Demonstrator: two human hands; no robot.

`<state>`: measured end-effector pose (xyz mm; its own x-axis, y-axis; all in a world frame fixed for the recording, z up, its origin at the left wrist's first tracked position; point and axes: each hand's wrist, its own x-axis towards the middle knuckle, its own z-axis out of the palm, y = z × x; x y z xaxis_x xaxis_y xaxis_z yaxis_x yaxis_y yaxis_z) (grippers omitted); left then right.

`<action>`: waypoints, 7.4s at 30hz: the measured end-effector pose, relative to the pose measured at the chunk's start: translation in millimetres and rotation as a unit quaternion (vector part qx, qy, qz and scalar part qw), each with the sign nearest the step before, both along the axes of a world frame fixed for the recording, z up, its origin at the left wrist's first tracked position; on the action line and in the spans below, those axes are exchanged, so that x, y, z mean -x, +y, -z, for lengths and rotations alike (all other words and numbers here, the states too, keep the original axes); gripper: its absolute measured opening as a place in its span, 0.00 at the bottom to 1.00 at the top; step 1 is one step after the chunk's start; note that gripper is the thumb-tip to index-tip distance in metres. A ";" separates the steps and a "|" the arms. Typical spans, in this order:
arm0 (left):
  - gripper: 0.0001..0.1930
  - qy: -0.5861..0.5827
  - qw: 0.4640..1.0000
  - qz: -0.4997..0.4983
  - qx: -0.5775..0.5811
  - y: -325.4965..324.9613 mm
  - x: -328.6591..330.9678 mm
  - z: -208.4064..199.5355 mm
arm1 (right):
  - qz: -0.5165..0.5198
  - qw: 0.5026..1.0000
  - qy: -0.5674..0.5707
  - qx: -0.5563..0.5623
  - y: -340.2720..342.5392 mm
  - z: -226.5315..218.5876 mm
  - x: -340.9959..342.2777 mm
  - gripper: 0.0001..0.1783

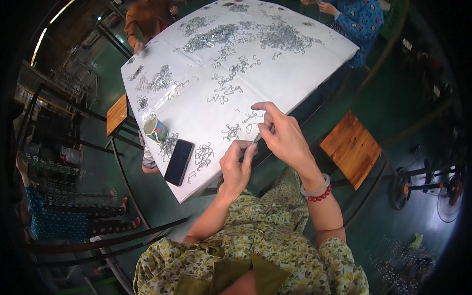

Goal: The person sits at a table and repeatedly picks up small metal hooks, bends them into shape, and places them on a white sheet. Other people at the table perform similar actions.

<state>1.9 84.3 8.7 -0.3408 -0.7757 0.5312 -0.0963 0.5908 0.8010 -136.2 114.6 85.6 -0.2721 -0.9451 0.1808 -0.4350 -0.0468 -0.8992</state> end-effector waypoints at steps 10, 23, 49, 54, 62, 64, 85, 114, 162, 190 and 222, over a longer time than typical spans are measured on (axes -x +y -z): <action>0.05 -0.047 0.998 0.010 0.045 -1.8 6.6 2.6 | 0.032 0.955 -0.294 0.026 -1.7 21.0 14.2 0.22; 0.06 -0.072 0.996 0.045 0.011 2.4 -2.1 8.0 | 0.027 0.992 0.127 0.002 0.0 27.5 3.3 0.20; 0.03 -0.055 0.991 0.042 -0.113 -2.0 -5.1 12.2 | 0.076 0.990 -0.112 0.033 -8.2 62.4 -3.1 0.03; 0.07 -0.115 0.992 0.041 0.026 -7.8 3.1 1.2 | 0.050 0.963 -0.262 0.036 -10.7 59.0 10.1 0.08; 0.10 -0.140 0.989 0.048 -0.018 -4.0 1.6 16.1 | 0.052 0.932 -0.357 0.023 -14.5 62.8 4.9 0.24; 0.11 -0.147 0.988 0.042 0.004 -2.8 0.1 19.5 | 0.065 0.929 -0.363 0.016 -14.3 65.6 2.5 0.25; 0.08 -0.091 0.975 0.164 -0.118 -22.8 -14.8 26.8 | 0.009 0.894 -0.445 -0.046 -4.6 95.6 11.1 0.05; 0.05 -0.007 1.000 0.016 -0.021 -8.7 -22.6 -13.6 | -0.041 0.880 -0.474 0.005 -4.7 70.6 2.5 0.06; 0.05 -0.011 0.990 -0.133 -0.036 -98.9 13.4 32.9 | 0.048 0.943 -0.329 -0.024 -51.3 111.4 48.1 0.15; 0.08 -0.317 0.879 -0.355 0.018 -317.1 -109.8 21.5 | 0.100 0.921 -0.369 -0.070 27.8 123.5 69.3 0.02; 0.37 -0.401 0.846 -0.349 -0.039 -397.8 -43.1 143.6 | 0.144 0.899 -0.405 -0.085 13.1 121.0 59.1 0.02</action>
